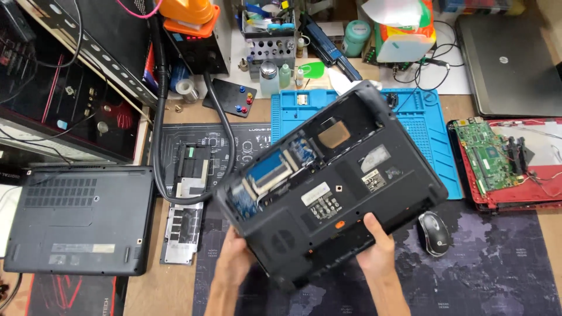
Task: Disassembling a laptop by removing screws and internal components for repair
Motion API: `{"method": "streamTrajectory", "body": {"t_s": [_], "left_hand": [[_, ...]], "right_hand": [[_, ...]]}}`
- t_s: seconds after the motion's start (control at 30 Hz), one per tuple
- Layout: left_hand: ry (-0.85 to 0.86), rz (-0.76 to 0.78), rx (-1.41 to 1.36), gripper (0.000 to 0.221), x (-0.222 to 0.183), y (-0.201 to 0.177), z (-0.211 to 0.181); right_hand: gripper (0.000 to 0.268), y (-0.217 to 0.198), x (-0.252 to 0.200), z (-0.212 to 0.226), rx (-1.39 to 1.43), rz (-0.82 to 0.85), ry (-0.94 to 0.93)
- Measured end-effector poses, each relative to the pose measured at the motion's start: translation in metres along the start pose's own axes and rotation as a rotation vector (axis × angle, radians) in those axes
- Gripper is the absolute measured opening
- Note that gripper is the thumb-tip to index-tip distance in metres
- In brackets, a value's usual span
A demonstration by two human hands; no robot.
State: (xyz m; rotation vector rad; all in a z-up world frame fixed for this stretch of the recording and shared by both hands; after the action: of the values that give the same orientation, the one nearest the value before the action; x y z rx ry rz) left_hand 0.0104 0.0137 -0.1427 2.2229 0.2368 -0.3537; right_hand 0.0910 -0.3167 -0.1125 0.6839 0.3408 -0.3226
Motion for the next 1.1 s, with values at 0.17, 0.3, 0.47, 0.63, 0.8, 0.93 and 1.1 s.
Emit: {"method": "streamTrajectory", "body": {"t_s": [0.17,0.3,0.47,0.63,0.8,0.93,1.1], "left_hand": [[0.055,0.235,-0.036,0.088,0.002,0.08,-0.075],[-0.268,0.33,0.426,0.112,0.015,0.089,-0.059],[-0.39,-0.108,0.492,0.064,0.003,0.1,-0.063],[-0.325,-0.145,0.564,0.061,-0.009,0.114,-0.079],[-0.148,-0.305,0.563,0.072,-0.018,0.121,-0.098],[0.013,-0.395,0.461,0.064,-0.021,0.085,-0.058],[-0.061,-0.176,0.221,0.06,-0.036,0.099,-0.012]], "right_hand": [[0.029,-0.003,0.007,0.016,-0.143,0.061,0.121],[0.024,0.023,-0.011,0.022,-0.352,0.096,0.301],[0.062,0.053,-0.037,0.022,-0.517,0.141,0.51],[0.065,0.081,-0.038,0.031,-0.536,0.259,0.447],[0.086,0.083,-0.033,0.045,-0.857,0.277,0.508],[0.058,0.113,-0.004,0.06,-0.974,0.446,0.236],[0.057,0.136,0.041,0.082,-1.39,0.558,-0.1]]}}
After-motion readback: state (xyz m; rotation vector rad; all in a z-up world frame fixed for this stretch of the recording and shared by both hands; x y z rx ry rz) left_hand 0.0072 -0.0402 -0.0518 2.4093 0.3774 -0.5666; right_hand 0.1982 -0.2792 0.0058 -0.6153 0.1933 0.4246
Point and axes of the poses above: each hand's wrist, its own x-axis towards the middle knuckle, its own y-axis out of the palm, z = x × y, the point moved 10 cm from there along x, towards the middle knuckle, and after that the axes turned 6 degrees about z, right-handed, at the moved point
